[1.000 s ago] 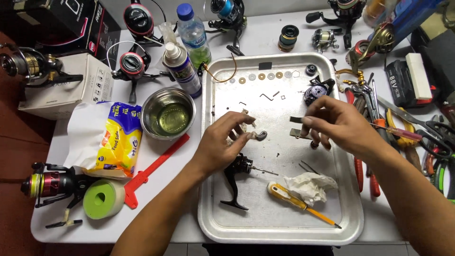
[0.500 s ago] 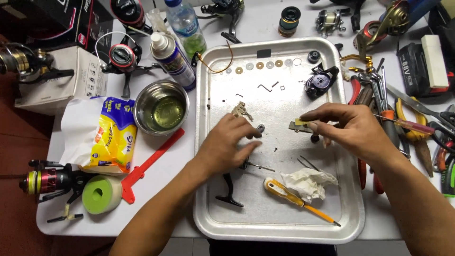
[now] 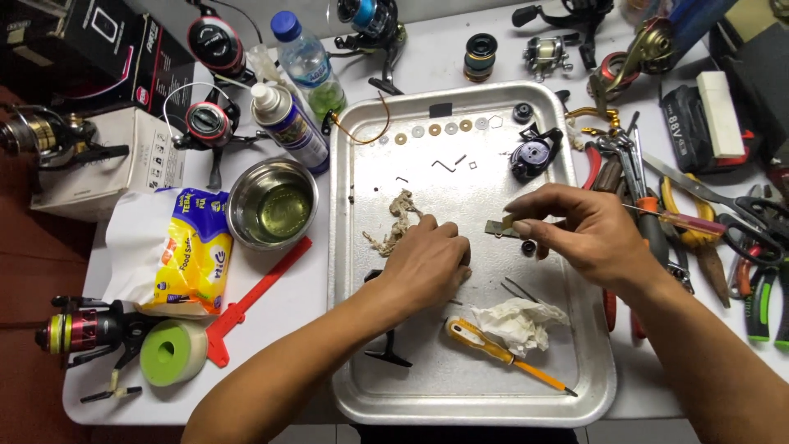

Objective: Disassembling, cleaning, and repairing internal components of a fishing reel on a workbench.

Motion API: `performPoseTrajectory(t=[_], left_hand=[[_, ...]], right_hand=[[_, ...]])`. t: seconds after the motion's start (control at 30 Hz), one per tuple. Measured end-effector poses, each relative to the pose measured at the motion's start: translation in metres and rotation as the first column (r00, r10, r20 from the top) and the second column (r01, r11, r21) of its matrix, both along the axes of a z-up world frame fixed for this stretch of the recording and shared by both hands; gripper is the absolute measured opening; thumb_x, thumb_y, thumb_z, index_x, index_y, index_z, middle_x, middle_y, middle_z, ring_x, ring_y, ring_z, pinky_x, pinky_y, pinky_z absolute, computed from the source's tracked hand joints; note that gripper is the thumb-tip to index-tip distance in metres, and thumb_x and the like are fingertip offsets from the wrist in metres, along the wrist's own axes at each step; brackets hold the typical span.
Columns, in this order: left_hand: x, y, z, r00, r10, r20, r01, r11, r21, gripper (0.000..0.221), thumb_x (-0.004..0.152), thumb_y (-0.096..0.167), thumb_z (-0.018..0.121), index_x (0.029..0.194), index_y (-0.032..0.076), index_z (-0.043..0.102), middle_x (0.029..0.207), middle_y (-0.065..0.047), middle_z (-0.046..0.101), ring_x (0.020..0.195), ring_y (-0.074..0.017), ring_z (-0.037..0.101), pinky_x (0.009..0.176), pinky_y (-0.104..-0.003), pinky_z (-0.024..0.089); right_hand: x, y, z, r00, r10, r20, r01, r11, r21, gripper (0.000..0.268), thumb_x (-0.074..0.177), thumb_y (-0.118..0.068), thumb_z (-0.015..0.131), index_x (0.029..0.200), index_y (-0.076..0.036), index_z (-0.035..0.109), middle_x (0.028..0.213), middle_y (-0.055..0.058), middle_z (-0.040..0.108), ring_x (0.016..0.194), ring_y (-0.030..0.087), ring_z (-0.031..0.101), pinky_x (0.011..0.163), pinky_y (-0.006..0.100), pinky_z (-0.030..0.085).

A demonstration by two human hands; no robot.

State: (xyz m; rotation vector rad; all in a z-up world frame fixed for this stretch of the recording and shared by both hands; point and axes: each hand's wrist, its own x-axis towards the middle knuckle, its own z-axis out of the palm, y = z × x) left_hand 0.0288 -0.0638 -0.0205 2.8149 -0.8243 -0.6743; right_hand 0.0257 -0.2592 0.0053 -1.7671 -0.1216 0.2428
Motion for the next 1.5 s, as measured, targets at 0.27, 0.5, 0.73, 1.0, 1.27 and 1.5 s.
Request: performPoseTrajectory(t=[0.27,0.5,0.73,1.0,1.27,1.5], left_hand=[[-0.001,0.023,-0.005,0.984,-0.057,0.172,0.126,0.894,-0.430,0.011,0.076,0.018,0.062,0.080,0.007,0.062,0.076,-0.012,0.058,0.078,-0.0314,0.057,0.072,-0.039,0.044],[-0.012,0.045,0.006,0.871,0.041,-0.489,-0.486,0.205,-0.850,0.011,0.083,0.007,0.064,0.088,-0.001,0.058,0.073,-0.015,0.065,0.072,-0.0182,0.061,0.063,-0.028,0.053],[-0.025,0.048,-0.019,0.845,-0.111,-0.523,-0.534,-0.124,-0.836,0.012,0.079,-0.005,0.066,0.083,-0.006,0.056,0.075,-0.022,0.065,0.069,-0.0182,0.062,0.059,-0.028,0.053],[-0.014,0.051,-0.002,0.992,0.129,-0.002,-0.067,0.505,-0.861,0.009,0.079,0.012,0.068,0.086,0.008,0.064,0.077,-0.008,0.064,0.068,-0.0211,0.061,0.060,-0.031,0.051],[0.003,0.011,-0.017,0.978,-0.079,0.195,0.150,0.913,-0.380,0.016,0.074,0.020,0.068,0.085,0.010,0.064,0.078,-0.009,0.059,0.075,-0.0287,0.060,0.061,-0.036,0.050],[0.008,0.004,-0.027,0.977,-0.132,0.167,0.193,0.879,-0.435,0.012,0.075,0.018,0.064,0.080,0.008,0.060,0.075,-0.009,0.056,0.072,-0.0293,0.059,0.064,-0.037,0.048]], right_hand=[[-0.002,-0.003,-0.020,0.997,0.038,0.068,-0.053,0.972,0.231,0.016,0.075,0.001,0.067,0.090,0.006,0.065,0.071,0.017,0.067,0.062,0.019,0.063,0.042,0.027,0.053],[-0.012,0.013,-0.008,0.989,0.144,0.027,-0.146,0.943,0.300,0.014,0.078,-0.002,0.064,0.091,0.003,0.060,0.066,0.017,0.069,0.053,0.019,0.065,0.036,0.025,0.051],[-0.024,0.030,-0.010,0.972,0.234,-0.029,-0.219,0.941,0.258,0.013,0.078,-0.005,0.065,0.088,0.002,0.067,0.066,0.017,0.073,0.054,0.018,0.067,0.039,0.026,0.054],[-0.012,0.012,-0.009,0.999,-0.036,0.038,0.031,0.990,0.136,0.014,0.082,-0.003,0.061,0.094,0.003,0.062,0.068,0.017,0.068,0.056,0.019,0.063,0.042,0.027,0.052],[-0.010,0.017,-0.013,0.996,0.015,0.093,-0.017,1.000,0.023,0.012,0.080,-0.004,0.064,0.091,0.001,0.065,0.064,0.015,0.068,0.054,0.017,0.063,0.041,0.027,0.052],[-0.006,0.009,-0.016,0.998,0.023,0.063,-0.025,1.000,0.017,0.013,0.080,-0.006,0.064,0.091,0.001,0.066,0.064,0.016,0.068,0.054,0.019,0.063,0.040,0.027,0.052]])
